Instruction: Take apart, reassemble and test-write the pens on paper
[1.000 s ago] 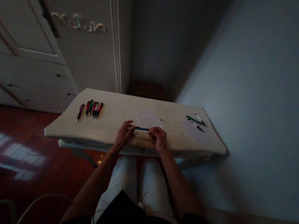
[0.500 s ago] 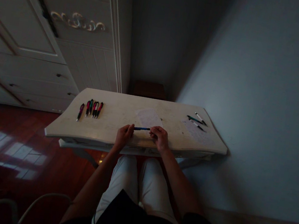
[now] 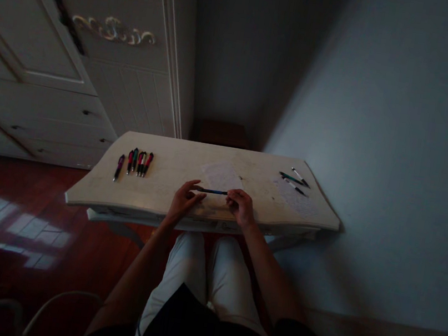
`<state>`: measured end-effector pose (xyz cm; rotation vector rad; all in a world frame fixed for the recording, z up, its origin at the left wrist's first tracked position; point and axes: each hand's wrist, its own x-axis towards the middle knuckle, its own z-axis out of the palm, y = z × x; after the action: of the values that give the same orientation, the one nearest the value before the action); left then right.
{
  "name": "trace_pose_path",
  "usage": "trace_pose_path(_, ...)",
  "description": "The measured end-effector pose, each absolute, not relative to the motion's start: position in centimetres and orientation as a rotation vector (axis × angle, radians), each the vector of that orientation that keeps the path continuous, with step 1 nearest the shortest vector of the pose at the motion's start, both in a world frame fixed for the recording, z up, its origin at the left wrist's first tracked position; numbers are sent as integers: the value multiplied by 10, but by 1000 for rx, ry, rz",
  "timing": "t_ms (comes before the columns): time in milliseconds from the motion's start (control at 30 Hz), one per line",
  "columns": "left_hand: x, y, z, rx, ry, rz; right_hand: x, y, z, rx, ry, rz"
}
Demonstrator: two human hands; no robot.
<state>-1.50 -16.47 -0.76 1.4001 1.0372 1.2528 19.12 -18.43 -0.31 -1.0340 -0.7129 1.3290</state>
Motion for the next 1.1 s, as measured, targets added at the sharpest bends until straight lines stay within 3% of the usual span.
trace_pose_path(1100, -14, -162, -11, 1336, 1262, 1407, 194, -182, -10, -876, -589, 1224)
